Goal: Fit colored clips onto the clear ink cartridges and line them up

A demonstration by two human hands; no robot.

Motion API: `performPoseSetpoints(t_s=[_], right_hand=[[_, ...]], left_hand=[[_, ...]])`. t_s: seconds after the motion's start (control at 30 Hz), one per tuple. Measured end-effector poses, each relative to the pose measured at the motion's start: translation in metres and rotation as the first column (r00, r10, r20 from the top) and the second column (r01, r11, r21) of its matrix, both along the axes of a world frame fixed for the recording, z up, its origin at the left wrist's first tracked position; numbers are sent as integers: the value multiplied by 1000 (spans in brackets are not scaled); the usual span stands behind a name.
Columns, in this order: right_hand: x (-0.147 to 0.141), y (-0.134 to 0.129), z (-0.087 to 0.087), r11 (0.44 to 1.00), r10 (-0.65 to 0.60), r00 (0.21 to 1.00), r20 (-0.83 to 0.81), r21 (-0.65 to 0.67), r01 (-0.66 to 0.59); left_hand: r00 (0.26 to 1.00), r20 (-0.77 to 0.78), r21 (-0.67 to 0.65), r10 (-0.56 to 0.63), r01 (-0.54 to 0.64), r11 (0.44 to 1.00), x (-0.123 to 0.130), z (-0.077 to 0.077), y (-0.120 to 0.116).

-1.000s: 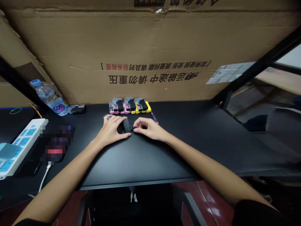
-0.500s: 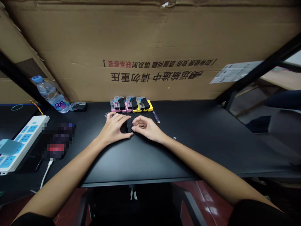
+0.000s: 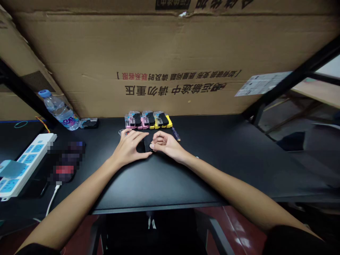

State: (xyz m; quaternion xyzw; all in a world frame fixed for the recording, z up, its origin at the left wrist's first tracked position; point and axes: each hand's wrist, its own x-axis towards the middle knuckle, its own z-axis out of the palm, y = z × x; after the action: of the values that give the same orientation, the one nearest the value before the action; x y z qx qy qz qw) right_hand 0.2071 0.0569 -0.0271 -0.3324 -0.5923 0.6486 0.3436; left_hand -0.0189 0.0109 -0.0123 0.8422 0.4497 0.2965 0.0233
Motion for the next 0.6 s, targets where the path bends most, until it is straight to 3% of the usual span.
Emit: performPoseSetpoints(t_s=[0.2,0.33,0.47,0.6], right_hand=[[1,-1,4,1000,23,1000,-1,-21,-23],[3,2,3,999,16,1000,6,40,-17],[11,10,-2,986,8,994,112,165,-27],[20,15,-4,914,-61,951,303,400,-69]], left_hand=[[1000,14,29,-19,19,999,3,-2,0],[1000,17,12,-6,6,1000,5,6,-3],[992,38,46,122,-123,991,-7,26,-4],[947,1,36,323,-322,946,-33,36,4]])
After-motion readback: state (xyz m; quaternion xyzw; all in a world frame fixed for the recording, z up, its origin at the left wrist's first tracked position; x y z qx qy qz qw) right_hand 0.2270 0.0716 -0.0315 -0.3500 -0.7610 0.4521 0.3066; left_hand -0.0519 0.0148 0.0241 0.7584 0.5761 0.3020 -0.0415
